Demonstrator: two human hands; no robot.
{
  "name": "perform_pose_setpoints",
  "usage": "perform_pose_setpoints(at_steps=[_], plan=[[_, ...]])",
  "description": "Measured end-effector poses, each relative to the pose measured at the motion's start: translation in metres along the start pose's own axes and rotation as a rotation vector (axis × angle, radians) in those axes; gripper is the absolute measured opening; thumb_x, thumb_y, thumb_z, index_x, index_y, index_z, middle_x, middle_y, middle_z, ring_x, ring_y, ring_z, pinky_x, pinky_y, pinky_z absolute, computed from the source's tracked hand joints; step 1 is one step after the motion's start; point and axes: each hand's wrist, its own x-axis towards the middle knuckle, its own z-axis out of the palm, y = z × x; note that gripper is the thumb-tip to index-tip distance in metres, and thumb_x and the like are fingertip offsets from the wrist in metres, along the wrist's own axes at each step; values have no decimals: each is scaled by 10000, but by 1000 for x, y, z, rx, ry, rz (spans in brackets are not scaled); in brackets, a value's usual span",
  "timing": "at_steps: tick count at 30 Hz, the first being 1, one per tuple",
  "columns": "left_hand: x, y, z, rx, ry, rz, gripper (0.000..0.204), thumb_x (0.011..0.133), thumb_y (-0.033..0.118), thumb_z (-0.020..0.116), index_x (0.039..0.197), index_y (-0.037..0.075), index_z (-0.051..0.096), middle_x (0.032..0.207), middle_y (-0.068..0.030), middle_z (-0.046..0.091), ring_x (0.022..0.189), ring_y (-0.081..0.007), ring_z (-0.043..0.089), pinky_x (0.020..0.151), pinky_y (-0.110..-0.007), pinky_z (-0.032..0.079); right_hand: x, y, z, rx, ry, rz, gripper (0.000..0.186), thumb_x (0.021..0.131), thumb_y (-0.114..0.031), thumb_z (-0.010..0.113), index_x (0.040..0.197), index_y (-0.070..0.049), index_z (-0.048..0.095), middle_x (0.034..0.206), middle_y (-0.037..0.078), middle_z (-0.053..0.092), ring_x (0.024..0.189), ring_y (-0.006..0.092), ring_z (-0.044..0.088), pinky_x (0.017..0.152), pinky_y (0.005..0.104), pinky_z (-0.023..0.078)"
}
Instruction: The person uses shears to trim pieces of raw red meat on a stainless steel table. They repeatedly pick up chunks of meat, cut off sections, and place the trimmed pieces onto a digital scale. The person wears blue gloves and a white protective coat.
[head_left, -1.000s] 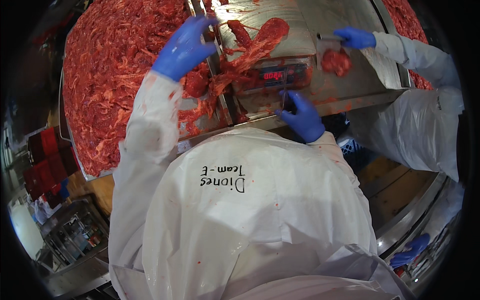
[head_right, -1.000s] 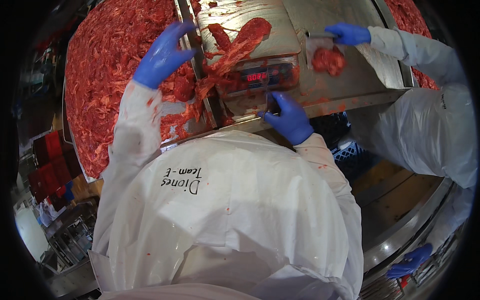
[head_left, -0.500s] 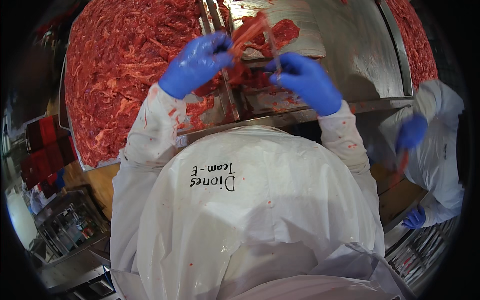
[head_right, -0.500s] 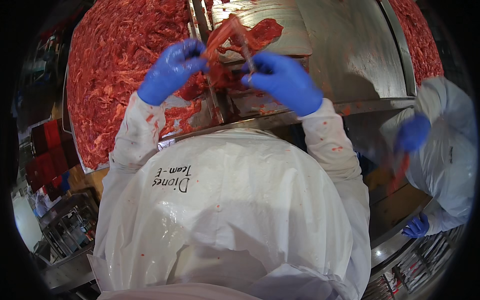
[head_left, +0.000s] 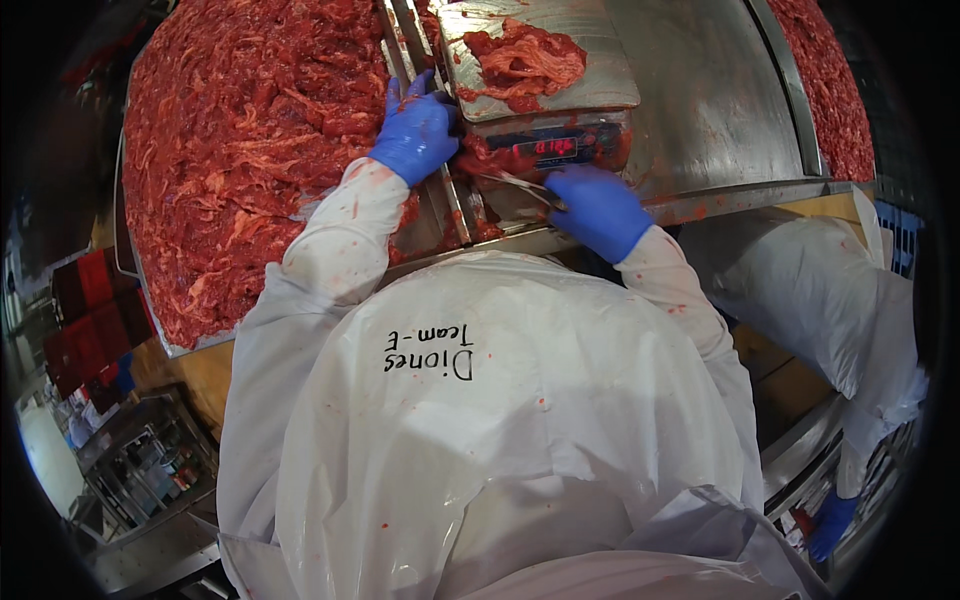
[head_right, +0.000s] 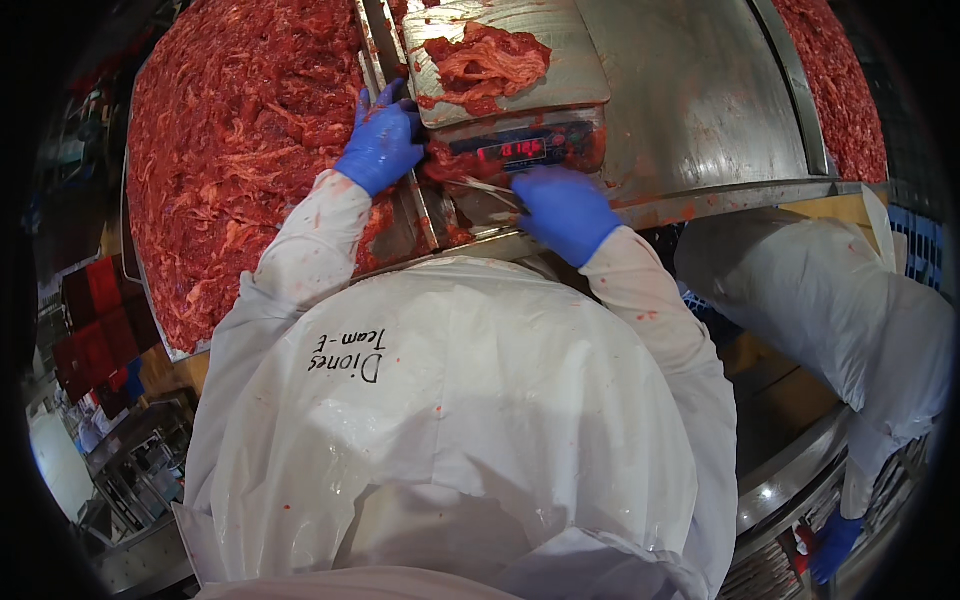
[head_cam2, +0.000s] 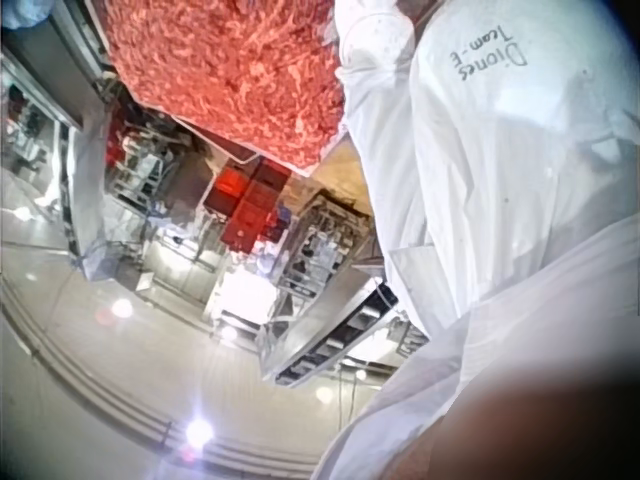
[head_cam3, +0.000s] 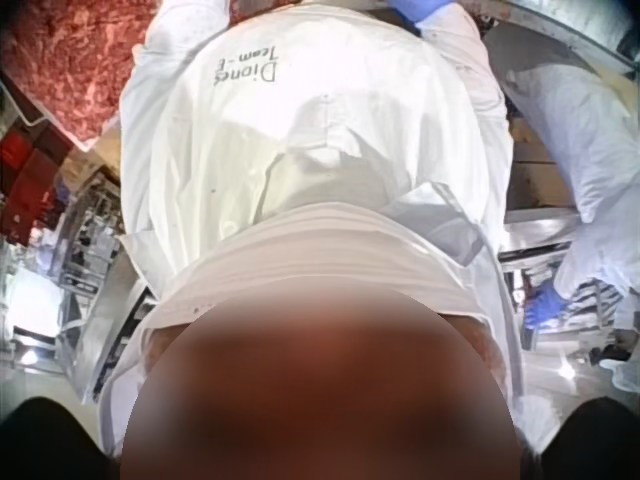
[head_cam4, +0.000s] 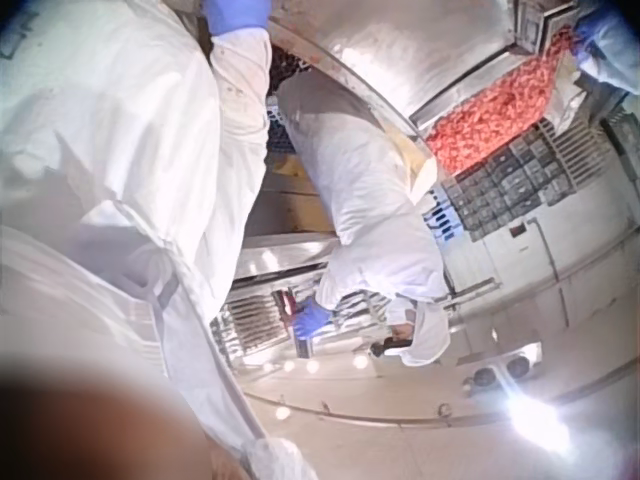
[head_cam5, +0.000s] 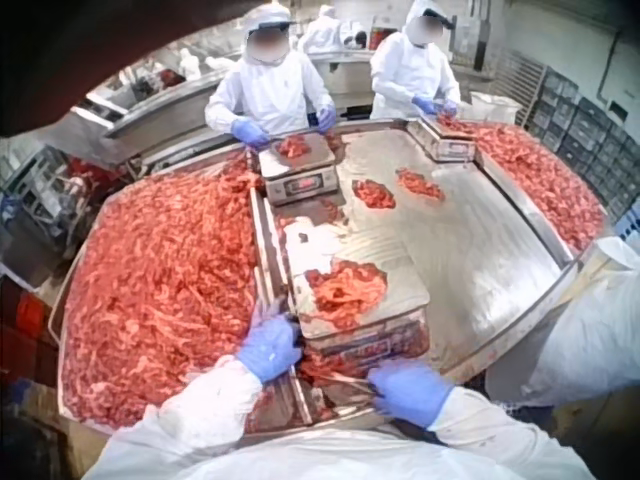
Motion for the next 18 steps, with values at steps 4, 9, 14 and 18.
perform_pose_setpoints(at_steps=[4, 9, 14, 18], plan=[[-14, -16, -36, -687, -108, 45, 245, 911, 221, 721, 1077, 42, 738, 1091, -118, 715, 1087, -234, 666, 948, -410, 522, 7, -11, -14, 440, 95, 71, 329, 844, -209, 792, 1087, -15, 684, 926, 131, 702, 867, 289, 695, 801, 424, 552], [2, 29, -106, -1109, -20, 149, 236, 962, 216, 715, 1092, 19, 711, 1012, -29, 715, 957, -105, 646, 873, -316, 520, 16, 6, -35, 815, 355, 239, 392, 879, -250, 806, 1140, 24, 705, 851, 123, 709, 761, 164, 675, 707, 337, 545], [-11, -13, -57, -206, 430, 89, 301, 878, 210, 745, 1132, 54, 707, 1027, -154, 673, 963, -315, 675, 884, -427, 541, -18, 38, -65, 480, 26, 294, 416, 865, -274, 825, 1120, 34, 710, 813, 63, 695, 778, 154, 663, 751, 341, 559], [-70, -37, -5, -268, 47, -110, 306, 837, 176, 756, 1119, 65, 714, 1062, -177, 657, 1000, -344, 675, 886, -438, 544, -66, 61, -24, 1131, 207, 273, 306, 905, -164, 773, 1157, -1, 717, 940, 48, 716, 875, 139, 678, 877, 317, 555]])
